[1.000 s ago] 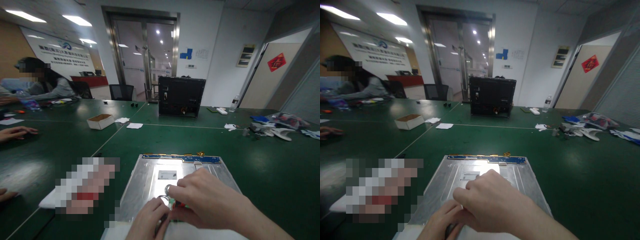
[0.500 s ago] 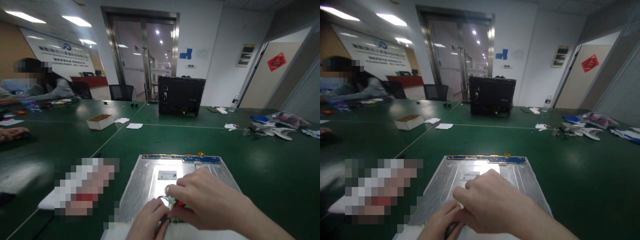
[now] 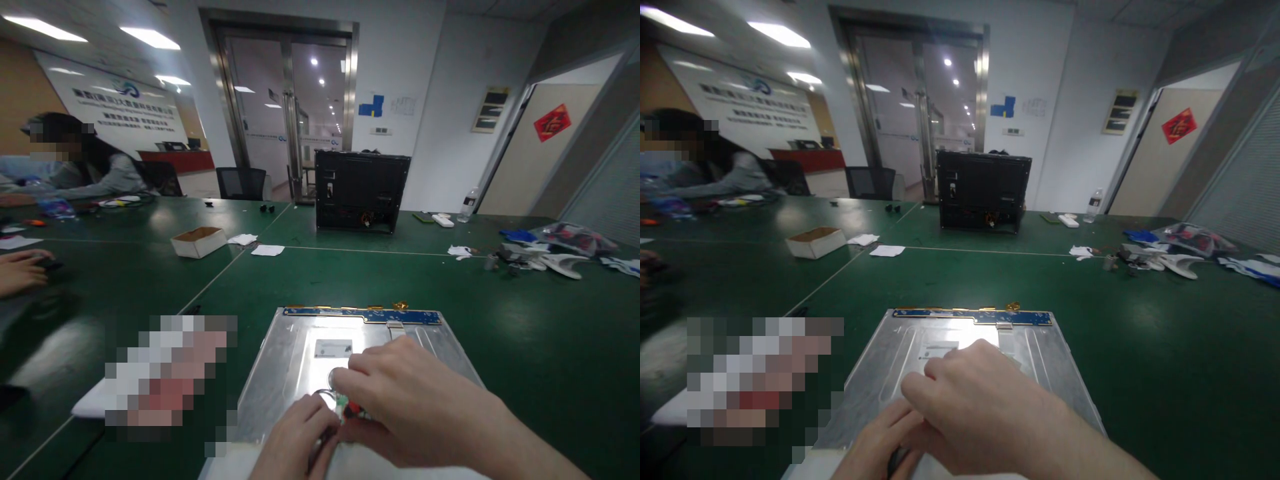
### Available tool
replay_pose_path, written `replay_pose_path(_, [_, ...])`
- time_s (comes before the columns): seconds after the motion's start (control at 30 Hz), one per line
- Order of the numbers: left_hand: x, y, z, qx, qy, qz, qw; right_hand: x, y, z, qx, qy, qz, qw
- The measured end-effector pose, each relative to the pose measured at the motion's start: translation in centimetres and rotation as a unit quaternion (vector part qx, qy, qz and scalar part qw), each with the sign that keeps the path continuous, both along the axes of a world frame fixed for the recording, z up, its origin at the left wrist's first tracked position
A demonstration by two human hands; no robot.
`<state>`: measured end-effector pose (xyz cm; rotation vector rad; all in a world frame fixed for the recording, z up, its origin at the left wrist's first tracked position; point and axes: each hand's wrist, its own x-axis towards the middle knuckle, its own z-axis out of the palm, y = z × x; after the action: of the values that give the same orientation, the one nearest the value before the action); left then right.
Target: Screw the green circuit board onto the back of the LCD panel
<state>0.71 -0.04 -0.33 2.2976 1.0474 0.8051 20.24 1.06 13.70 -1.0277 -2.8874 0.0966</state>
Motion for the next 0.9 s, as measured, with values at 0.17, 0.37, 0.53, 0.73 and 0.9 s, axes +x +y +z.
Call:
replay_pose_path(0.17, [0.13, 0.05, 0.18, -0.001, -0.014, 0.009, 1.0, -0.08, -0.41, 0.64, -0.025, -0.01, 0.02, 0.999])
replay_pose_path(0.37, [0.24, -0.09, 0.53, -0.006, -0.021, 0.005, 1.0, -0.1, -0.15, -0.08, 0.017, -0.009, 0.008, 1.0])
replay_pose_path(0.53, [0.4, -0.27, 0.66, -0.012, -0.024, 0.017, 0.999, 0.11, -0.14, 0.18, -0.007, 0.01, 0.016, 1.0])
replay_pose_path(0.73, [0.51, -0.23, 0.81, -0.02, -0.016, 0.014, 1.0, 0.24, 0.09, 0.22, -0.008, 0.011, 0.022, 1.0])
replay_pose_path(0.9, [0.28, -0.15, 0.51, -0.032, 0.0, 0.0, 0.999, 0.32, 0.48, -0.2, 0.008, 0.014, 0.001, 1.0])
